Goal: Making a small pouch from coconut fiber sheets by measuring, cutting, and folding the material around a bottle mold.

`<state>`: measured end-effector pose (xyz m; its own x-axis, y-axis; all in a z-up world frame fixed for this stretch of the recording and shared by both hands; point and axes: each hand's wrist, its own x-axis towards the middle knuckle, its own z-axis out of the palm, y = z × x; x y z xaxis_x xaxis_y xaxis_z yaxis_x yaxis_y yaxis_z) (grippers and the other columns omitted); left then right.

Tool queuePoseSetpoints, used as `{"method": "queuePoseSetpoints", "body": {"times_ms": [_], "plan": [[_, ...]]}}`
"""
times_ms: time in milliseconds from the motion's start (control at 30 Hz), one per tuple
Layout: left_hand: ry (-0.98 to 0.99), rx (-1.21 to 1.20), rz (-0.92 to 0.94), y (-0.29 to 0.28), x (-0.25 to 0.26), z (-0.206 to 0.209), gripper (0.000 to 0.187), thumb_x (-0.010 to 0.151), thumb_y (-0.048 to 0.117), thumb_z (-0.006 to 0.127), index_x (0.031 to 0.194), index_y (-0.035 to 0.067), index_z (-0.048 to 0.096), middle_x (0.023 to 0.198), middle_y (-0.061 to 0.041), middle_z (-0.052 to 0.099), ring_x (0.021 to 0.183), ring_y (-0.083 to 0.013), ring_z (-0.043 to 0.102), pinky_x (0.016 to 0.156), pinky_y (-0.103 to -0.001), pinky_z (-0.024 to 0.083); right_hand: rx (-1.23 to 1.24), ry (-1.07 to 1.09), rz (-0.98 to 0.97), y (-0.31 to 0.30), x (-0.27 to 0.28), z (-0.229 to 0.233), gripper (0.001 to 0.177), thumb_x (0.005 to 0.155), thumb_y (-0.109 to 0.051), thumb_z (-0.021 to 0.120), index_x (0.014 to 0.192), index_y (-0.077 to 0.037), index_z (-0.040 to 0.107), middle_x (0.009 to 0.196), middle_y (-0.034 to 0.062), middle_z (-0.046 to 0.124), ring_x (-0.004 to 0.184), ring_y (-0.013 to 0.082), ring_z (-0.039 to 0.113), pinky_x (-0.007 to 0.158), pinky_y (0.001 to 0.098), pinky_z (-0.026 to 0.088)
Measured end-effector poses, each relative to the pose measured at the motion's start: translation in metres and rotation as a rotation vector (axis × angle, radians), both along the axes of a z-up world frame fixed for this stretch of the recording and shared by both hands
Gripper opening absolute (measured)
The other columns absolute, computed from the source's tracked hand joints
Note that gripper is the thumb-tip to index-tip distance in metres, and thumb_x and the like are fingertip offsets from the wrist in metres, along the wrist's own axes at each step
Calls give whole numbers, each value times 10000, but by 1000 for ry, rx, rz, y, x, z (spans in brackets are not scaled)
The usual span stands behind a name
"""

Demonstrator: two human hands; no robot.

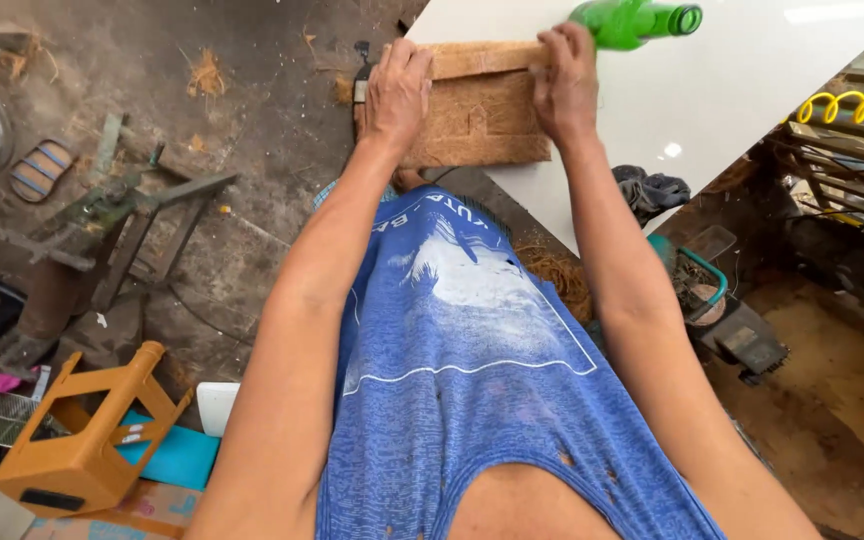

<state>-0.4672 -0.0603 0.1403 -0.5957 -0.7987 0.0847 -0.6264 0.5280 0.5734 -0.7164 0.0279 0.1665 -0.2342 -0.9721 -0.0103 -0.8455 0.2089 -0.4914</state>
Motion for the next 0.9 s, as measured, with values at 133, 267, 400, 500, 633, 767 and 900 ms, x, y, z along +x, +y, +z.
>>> {"method": "queuePoseSetpoints", "body": {"times_ms": [133, 267, 400, 500, 633, 767, 900], "plan": [[-22, 83, -21, 3, 1, -19, 362, 802, 3, 779, 1117, 78, 617, 968, -46, 524, 826, -179, 555, 711, -304, 575, 46, 64, 53, 12, 14, 19, 415, 853, 103, 655, 1241, -12, 562, 1232, 174, 537, 1128, 339, 528, 924, 463, 578], [2, 19, -92, -6, -1, -23, 297, 800, -41, 752, 1055, 51, 632, 938, -51, 530, 785, -193, 561, 660, -298, 572, 16, 51, 15, 17, 19, 13, 345, 884, 59, 598, 1215, -31, 561, 1200, 181, 554, 1099, 362, 549, 890, 495, 565], [-26, -17, -158, -14, -5, -27, 172, 881, -53, 639, 1025, 41, 637, 883, -58, 528, 721, -194, 542, 577, -302, 547, -107, 114, 51, 21, 29, 11, 362, 865, 76, 633, 1223, 26, 608, 1204, 218, 599, 1086, 359, 583, 910, 450, 567], [-34, -106, -226, -17, -9, -14, 182, 843, -37, 671, 986, 68, 629, 836, -48, 524, 698, -181, 520, 541, -296, 468, 45, 176, 94, 37, 30, -18, 482, 897, 13, 656, 1367, -68, 586, 1488, 167, 447, 1350, 415, 432, 1101, 565, 420], [-69, -44, -213, -19, -10, -21, 180, 857, -48, 642, 997, 64, 623, 858, -51, 488, 725, -191, 488, 592, -321, 492, 160, 127, 15, 29, 33, -17, 487, 966, 16, 617, 1427, -87, 497, 1537, 126, 352, 1423, 366, 324, 1169, 591, 331], [-46, 65, -192, -21, 2, -4, 457, 798, 54, 780, 1208, 39, 580, 1078, -103, 565, 904, -222, 574, 767, -319, 569, -25, -21, -212, 38, 25, -1, 474, 946, -6, 571, 1394, -129, 479, 1450, 147, 440, 1338, 341, 457, 1109, 494, 493], [-4, 349, 72, -24, 29, 31, 345, 883, 80, 643, 1225, 77, 599, 1220, -104, 565, 1096, -267, 574, 950, -395, 565, -15, -357, -673, 59, 8, 3, 275, 881, -7, 651, 1151, -65, 644, 1117, 109, 681, 966, 201, 672, 833, 300, 603]]}}
